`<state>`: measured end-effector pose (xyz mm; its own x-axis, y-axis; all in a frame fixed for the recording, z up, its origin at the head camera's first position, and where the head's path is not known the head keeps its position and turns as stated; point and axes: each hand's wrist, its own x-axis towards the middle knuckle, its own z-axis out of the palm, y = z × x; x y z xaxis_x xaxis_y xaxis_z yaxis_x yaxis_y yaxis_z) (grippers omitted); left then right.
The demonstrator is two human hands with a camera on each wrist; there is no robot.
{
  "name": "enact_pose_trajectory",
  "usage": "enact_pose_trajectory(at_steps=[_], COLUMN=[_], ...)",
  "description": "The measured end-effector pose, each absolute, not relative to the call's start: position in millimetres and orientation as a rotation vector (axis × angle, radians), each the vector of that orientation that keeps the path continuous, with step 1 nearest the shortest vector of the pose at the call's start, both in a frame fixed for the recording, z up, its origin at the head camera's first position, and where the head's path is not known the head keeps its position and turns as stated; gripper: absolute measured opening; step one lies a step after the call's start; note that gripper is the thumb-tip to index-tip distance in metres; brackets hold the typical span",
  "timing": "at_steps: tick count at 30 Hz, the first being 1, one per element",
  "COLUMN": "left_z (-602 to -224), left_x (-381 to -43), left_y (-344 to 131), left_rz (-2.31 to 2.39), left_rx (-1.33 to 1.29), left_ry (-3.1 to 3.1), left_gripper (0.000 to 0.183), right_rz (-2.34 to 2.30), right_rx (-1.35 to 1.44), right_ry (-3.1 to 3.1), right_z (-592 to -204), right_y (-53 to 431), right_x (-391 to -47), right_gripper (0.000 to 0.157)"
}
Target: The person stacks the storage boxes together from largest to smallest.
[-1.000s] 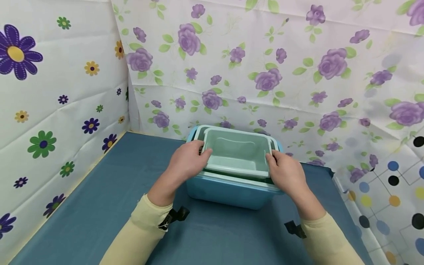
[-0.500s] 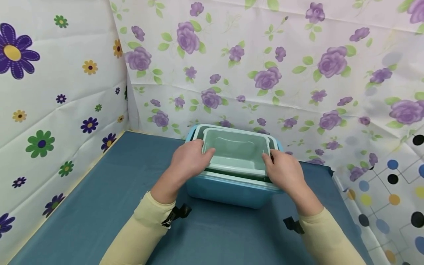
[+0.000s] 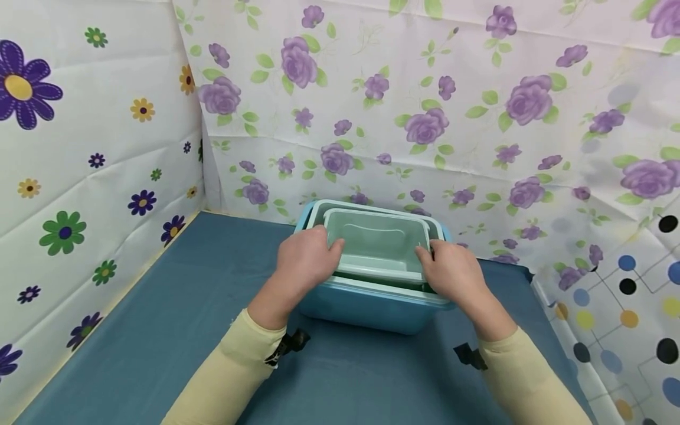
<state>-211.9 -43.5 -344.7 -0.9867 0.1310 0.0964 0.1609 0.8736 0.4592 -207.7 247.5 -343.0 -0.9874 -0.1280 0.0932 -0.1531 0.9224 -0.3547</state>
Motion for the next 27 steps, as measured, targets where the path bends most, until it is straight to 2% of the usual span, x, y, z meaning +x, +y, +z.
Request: enact_pose_trajectory(at_steps=[17,27], left_z=[-351,-351], left_x=[-211,-211], left_y=[-38,-36], left_rz=[-0.613,-0.558], left_rx=[-0.235,-0.245], left_ry=[-2.898,-2.934], left_gripper=[0.046,0.045], right_rz=[0.453,0.345], right_rx=[0.157,0.154], right_ry=[-3.089,-3.082], right_z=[-337,-340], right_y=[237,230], right_x=[-208,-211], right_gripper=[0.049,0.062])
